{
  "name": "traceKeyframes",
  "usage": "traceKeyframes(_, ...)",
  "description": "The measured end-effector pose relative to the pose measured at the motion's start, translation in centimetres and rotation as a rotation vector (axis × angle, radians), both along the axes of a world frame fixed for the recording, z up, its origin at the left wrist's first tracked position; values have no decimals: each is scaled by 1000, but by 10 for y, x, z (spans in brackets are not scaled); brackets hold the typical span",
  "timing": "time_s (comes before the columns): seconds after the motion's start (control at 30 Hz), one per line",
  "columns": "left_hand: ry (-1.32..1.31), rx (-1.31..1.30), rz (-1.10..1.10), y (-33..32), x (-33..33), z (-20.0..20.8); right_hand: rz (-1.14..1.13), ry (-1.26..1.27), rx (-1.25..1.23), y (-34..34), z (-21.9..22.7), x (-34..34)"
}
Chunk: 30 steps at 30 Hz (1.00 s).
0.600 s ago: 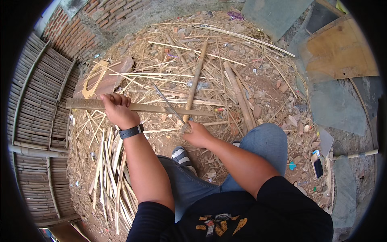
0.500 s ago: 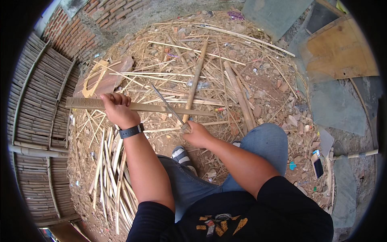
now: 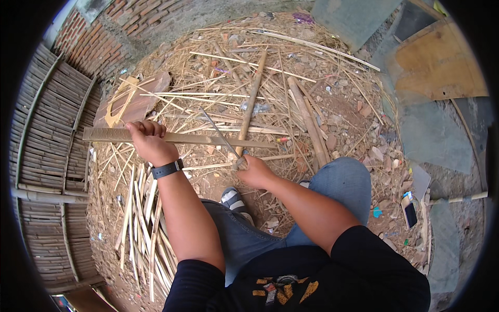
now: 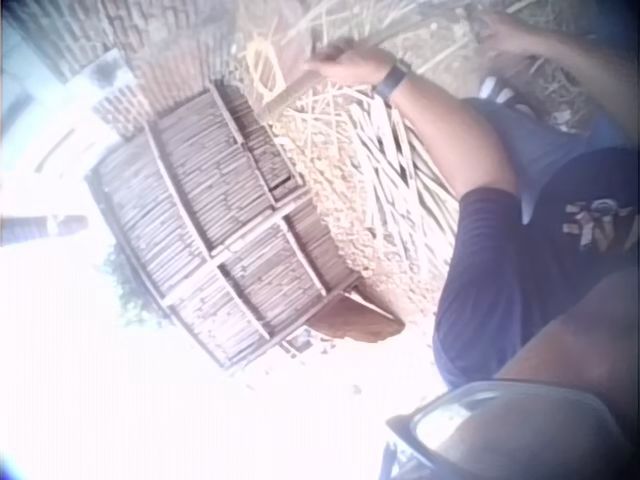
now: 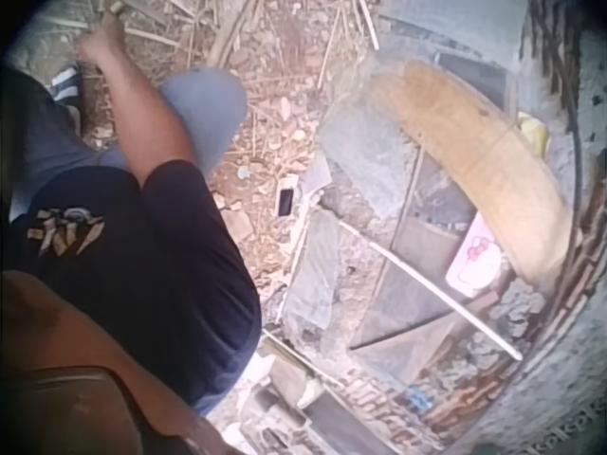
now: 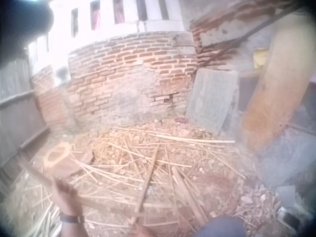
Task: The person sits on the ground and uses a machete to split a long piece of bamboo into thin strips. They hold the bamboo with one hand and repeatedly strike it with the machete to separate the fibers.
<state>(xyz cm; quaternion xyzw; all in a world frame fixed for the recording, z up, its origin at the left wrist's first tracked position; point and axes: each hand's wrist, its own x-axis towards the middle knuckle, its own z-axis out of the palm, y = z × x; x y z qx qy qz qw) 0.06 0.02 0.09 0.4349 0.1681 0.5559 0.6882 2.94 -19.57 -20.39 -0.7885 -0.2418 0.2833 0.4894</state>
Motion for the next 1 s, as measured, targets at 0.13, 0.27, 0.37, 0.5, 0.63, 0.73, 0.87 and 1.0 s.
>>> traceKeyframes(0.13,-7,27,-2,0,1,-1,45,44,8,0,32,-4)
traceKeyframes(0.27,-13,31,-21,-2,3,0,33,-16,29,-3,18,1)
traceKeyframes(0.37,-10,3,-11,1,1,2,3,17,12,0,15,0)
traceKeyframes(0.5,-30,41,-52,1,1,-1,9,-7,84,0,18,-3)
traceKeyframes(0.63,-21,24,-30,1,0,-1,21,-12,45,-1,21,-2)
traceKeyframes(0.73,-20,8,-27,1,-1,-1,18,42,65,-2,28,-3)
traceKeyframes(0.87,-27,25,-36,-1,2,0,-15,-23,80,-2,17,-3)
traceKeyframes(1.0,-25,18,-40,2,-1,-1,8,18,50,0,25,-5)
